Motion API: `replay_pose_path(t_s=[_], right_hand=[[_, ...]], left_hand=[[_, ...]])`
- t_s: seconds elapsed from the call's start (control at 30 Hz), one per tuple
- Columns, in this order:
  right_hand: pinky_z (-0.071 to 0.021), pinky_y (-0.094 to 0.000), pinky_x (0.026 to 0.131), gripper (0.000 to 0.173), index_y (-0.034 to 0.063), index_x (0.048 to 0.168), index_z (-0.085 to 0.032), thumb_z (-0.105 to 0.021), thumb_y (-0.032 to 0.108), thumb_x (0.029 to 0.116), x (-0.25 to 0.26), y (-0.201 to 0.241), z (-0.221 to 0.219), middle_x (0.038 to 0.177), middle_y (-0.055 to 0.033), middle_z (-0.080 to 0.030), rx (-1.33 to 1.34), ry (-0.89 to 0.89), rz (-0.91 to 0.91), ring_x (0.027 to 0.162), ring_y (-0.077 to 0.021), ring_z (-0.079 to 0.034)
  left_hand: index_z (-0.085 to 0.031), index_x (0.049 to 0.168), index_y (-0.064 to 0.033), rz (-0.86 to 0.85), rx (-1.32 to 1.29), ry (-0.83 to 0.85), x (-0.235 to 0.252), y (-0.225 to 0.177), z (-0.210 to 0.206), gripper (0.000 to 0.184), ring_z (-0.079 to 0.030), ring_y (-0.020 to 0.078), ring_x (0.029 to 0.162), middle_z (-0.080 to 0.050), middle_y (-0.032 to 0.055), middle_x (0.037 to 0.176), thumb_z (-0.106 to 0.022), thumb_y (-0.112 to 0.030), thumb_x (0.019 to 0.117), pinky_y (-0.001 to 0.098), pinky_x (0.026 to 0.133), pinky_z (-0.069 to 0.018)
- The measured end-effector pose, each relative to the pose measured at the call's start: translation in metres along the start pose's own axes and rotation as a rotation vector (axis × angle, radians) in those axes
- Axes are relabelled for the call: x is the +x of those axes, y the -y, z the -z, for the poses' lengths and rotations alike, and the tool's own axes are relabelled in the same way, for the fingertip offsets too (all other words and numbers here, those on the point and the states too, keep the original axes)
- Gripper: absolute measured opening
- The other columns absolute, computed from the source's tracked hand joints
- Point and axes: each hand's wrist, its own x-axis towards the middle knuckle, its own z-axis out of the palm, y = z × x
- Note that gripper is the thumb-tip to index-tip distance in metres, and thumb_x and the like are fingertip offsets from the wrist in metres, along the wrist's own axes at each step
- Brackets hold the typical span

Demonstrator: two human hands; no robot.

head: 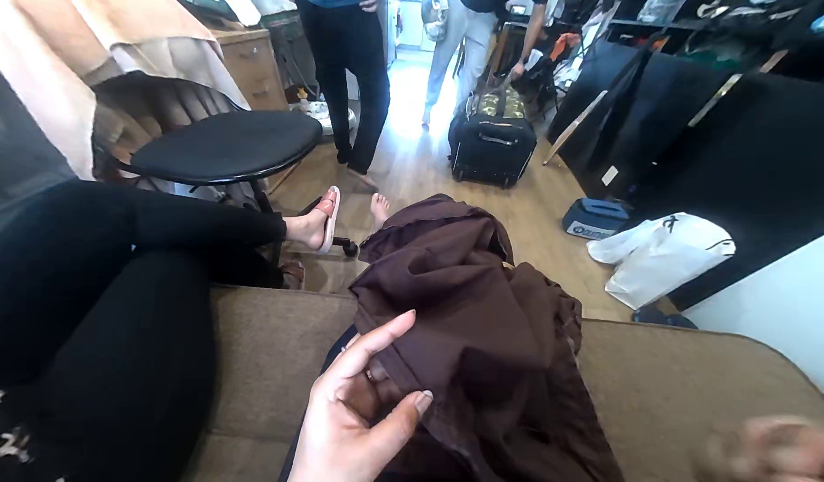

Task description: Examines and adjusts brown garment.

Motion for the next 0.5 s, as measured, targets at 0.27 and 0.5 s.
replay_pose_path(t_s=[0.27, 0.5], right_hand=[[-0.0499, -0.0123, 0.062, 0.018, 0.0168, 0.103, -0.061, -0.054, 0.032, 0.1077, -0.051, -0.087, -0.106, 0.082, 0.0063, -0.059, 0.356, 0.212, -0.059, 0.068, 0.004, -0.057], [-0.0511, -0.01, 0.056, 0.015, 0.023, 0.106, -0.064, -0.054, 0.034, 0.1068, -0.057, -0.103, -0.109, 0.083, 0.011, -0.062, 0.265, -0.111, -0.008, 0.063, 0.0053, -0.058]], left_hand=[[-0.07, 0.128, -0.0141, -0.096, 0.085, -0.131, 0.013, 0.015, 0.019, 0.049, -0.074, 0.0122, 0.089, -0.075, 0.0036, 0.108, -0.082, -0.002, 0.0814, 0.026, 0.081, -0.0636], [-0.072, 0.11, -0.0161, -0.087, 0.073, -0.454, 0.023, 0.031, 0.027, 0.044, -0.074, 0.0097, 0.079, -0.076, 0.0007, 0.091, -0.074, 0.01, 0.0745, 0.0256, 0.07, -0.0635]])
